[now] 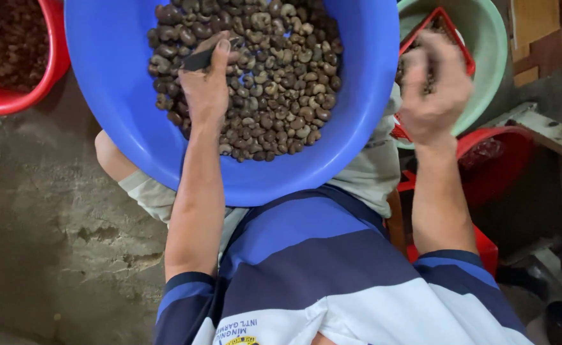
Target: A worker manually processes cashew nuts using a small hand tool, likely peeling or cracking them, while sitting on the floor surrounded by basins of nuts.
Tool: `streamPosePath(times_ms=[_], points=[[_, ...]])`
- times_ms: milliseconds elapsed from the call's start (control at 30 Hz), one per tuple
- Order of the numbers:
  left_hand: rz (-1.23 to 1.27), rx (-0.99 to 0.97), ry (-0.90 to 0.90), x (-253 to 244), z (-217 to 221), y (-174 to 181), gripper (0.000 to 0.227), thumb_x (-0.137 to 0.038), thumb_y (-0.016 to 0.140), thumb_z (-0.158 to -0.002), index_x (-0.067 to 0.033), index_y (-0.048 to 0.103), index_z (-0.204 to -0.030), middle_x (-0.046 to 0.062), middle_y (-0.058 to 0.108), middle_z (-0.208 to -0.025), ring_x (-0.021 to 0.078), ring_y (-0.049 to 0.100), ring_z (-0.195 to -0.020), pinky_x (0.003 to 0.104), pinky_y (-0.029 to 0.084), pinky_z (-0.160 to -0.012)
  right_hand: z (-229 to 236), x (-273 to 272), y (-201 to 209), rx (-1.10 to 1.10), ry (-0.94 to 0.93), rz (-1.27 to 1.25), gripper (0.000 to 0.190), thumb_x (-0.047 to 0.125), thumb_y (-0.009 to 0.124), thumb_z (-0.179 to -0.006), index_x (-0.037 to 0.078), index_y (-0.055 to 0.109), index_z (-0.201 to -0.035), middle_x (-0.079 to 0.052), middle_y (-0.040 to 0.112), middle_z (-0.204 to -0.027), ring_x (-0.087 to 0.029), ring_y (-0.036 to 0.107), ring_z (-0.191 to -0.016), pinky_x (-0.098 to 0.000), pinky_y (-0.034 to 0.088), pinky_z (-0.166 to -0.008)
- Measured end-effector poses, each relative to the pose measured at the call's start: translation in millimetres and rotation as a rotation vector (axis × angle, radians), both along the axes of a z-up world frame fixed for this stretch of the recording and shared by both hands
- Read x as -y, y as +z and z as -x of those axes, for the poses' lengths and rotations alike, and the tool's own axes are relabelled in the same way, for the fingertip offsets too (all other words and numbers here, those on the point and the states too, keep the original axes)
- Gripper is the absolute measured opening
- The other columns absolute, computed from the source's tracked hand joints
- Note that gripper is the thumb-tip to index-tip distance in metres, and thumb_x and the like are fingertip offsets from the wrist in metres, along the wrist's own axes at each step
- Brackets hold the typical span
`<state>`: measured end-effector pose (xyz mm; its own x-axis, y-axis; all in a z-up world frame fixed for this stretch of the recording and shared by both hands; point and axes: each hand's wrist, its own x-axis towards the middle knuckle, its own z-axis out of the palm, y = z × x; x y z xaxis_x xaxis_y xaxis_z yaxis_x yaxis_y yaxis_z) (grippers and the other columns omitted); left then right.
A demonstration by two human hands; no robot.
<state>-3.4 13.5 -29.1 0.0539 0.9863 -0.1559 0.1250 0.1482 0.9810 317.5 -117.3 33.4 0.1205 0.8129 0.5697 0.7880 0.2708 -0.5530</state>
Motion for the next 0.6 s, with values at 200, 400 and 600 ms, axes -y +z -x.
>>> streamPosePath(times_ms=[200, 400, 600], points=[[-0.064, 0.004, -0.035, 0.9, 3.7, -7.0, 0.025, -0.023, 0.070, -0.101, -0.0097, 0.076, -0.122, 0.004, 0.079, -0.090, 0.0118, 0.074, -0.084, 0.027, 0.060, -0.077, 87.6, -41.7, -8.7, 0.555, 0.286, 0.315, 0.024, 0.015, 0.073, -0.098, 0.010, 0.068, -0.121, -0.002, 0.072, -0.102, -0.017, 0.068, -0.080, -0.0285, 0.054, -0.062], [-0.103, -0.017, -0.019, 3.0, 2.7, -6.3, 0.026, -0.022, 0.072, -0.098, -0.0036, 0.077, -0.115, 0.001, 0.078, -0.089, 0.0099, 0.071, -0.081, 0.025, 0.058, -0.074, 138.7, -65.3, -80.7, 0.725, 0.417, 0.380, 0.024, 0.015, 0.067, -0.085, 0.012, 0.065, -0.109, -0.008, 0.061, -0.102, -0.028, 0.066, -0.080, -0.0376, 0.057, -0.062], [-0.038, 0.003, -0.036, 1.3, 5.7, -2.3, 0.028, -0.020, 0.068, -0.100, -0.0023, 0.074, -0.120, 0.005, 0.080, -0.101, 0.0141, 0.079, -0.087, 0.027, 0.062, -0.076, 138.9, -64.3, -91.3, 0.758, 0.406, 0.420, 0.019, 0.014, 0.065, -0.091, 0.008, 0.062, -0.108, -0.011, 0.061, -0.108, -0.025, 0.067, -0.083, -0.0338, 0.056, -0.054]])
